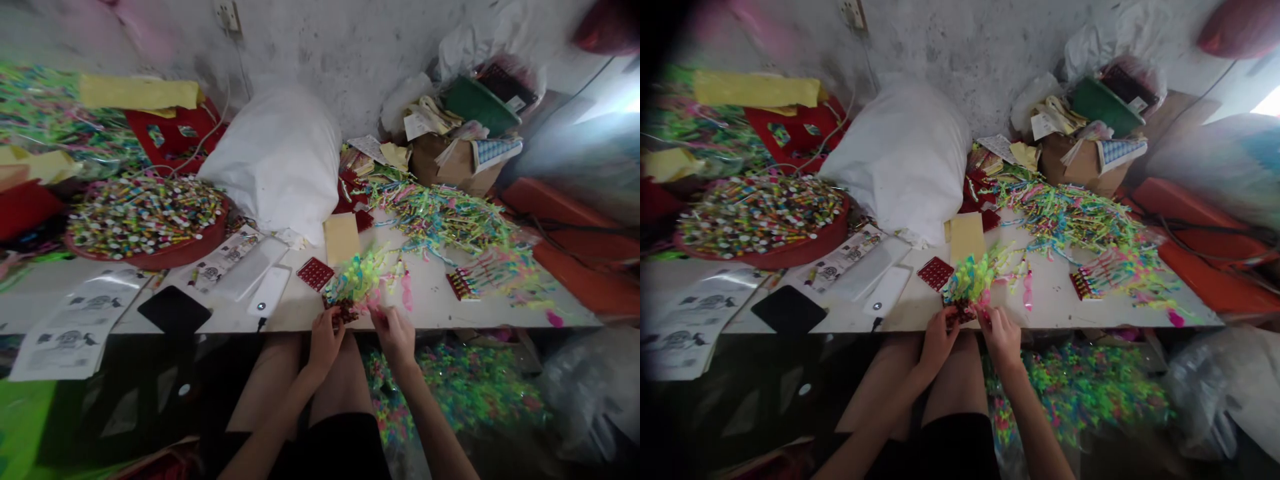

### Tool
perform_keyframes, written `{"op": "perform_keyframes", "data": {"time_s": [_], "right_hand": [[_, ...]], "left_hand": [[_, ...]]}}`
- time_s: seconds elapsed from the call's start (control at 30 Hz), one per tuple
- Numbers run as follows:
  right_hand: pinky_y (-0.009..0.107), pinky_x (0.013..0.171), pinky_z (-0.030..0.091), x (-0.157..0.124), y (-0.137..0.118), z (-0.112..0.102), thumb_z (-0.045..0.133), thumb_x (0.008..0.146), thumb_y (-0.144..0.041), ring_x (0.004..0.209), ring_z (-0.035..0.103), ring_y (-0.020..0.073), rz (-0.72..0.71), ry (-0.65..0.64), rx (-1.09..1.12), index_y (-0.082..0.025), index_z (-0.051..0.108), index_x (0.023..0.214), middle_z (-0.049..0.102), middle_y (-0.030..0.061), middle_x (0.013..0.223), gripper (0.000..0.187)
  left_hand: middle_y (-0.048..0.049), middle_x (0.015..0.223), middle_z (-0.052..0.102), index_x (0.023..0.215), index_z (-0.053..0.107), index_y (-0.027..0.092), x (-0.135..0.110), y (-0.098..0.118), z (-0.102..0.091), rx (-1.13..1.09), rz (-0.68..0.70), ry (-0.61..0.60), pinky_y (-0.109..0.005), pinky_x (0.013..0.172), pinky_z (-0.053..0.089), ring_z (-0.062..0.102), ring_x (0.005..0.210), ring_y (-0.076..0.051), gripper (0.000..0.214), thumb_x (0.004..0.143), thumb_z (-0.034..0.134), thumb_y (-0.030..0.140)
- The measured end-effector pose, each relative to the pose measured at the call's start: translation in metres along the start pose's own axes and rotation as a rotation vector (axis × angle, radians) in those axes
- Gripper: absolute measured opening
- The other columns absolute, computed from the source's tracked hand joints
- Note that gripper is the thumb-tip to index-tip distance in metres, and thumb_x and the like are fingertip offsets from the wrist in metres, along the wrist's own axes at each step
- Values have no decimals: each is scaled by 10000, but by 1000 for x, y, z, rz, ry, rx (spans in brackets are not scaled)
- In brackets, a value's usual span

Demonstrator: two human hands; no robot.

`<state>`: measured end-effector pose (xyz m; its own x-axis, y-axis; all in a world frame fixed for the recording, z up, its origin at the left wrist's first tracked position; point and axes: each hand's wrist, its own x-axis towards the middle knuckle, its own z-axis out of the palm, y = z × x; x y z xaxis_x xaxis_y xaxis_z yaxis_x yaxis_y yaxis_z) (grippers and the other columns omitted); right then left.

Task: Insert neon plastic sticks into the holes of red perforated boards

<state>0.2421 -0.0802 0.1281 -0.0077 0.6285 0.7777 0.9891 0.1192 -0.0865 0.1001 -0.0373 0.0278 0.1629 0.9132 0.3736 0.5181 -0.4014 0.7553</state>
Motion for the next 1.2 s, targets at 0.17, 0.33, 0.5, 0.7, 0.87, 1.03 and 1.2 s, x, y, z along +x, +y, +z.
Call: {"op": "perform_keyframes", "data": {"time_s": [0.17,0.33,0.5,0.7,0.87,1.03,1.2], "right_hand": [[208,498,336,3,-1,6,540,899,-275,486,494,80,-43,8,1,-157,583,772,535,-22,549,179],[207,514,340,8,-4,2,530,904,-267,495,494,83,-50,-39,-10,-160,584,763,537,-21,557,185],[212,515,328,19,-8,4,452,940,-306,527,517,87,-50,-81,-2,-173,599,804,580,-10,619,240],[225,499,292,34,-18,9,404,953,-314,533,523,89,41,-183,-34,-186,570,697,593,-6,635,331],[241,469,251,35,-17,13,378,950,-303,500,503,95,132,-197,-128,-183,566,683,596,-1,618,348],[236,469,264,38,-18,13,369,949,-341,508,529,106,204,-264,-109,-180,578,716,620,14,648,352],[238,499,322,46,-21,6,366,944,-351,592,596,141,299,-391,-37,-198,624,917,682,46,823,301]], "left_hand": [[-63,977,625,1047,522,176,2,-5,7,65,11,-25,-386,835,481,583,925,-214,250,802,526,126],[-77,1021,640,1118,511,169,6,-7,15,130,13,-65,-396,841,470,587,939,-228,291,829,544,175],[-67,962,661,1022,556,177,16,3,17,215,12,-99,-378,798,448,592,933,-242,194,845,569,254],[-82,861,676,902,598,155,26,13,15,364,19,-136,-379,811,411,609,879,-245,178,885,516,312],[-90,887,688,919,622,151,31,16,12,416,25,-246,-361,829,417,621,875,-230,170,897,482,246],[-93,893,698,931,641,146,36,19,10,428,18,-284,-362,857,423,633,869,-227,193,902,474,238],[-111,868,703,939,656,123,45,21,11,437,38,-322,-393,922,396,646,852,-226,205,900,468,197]]}}
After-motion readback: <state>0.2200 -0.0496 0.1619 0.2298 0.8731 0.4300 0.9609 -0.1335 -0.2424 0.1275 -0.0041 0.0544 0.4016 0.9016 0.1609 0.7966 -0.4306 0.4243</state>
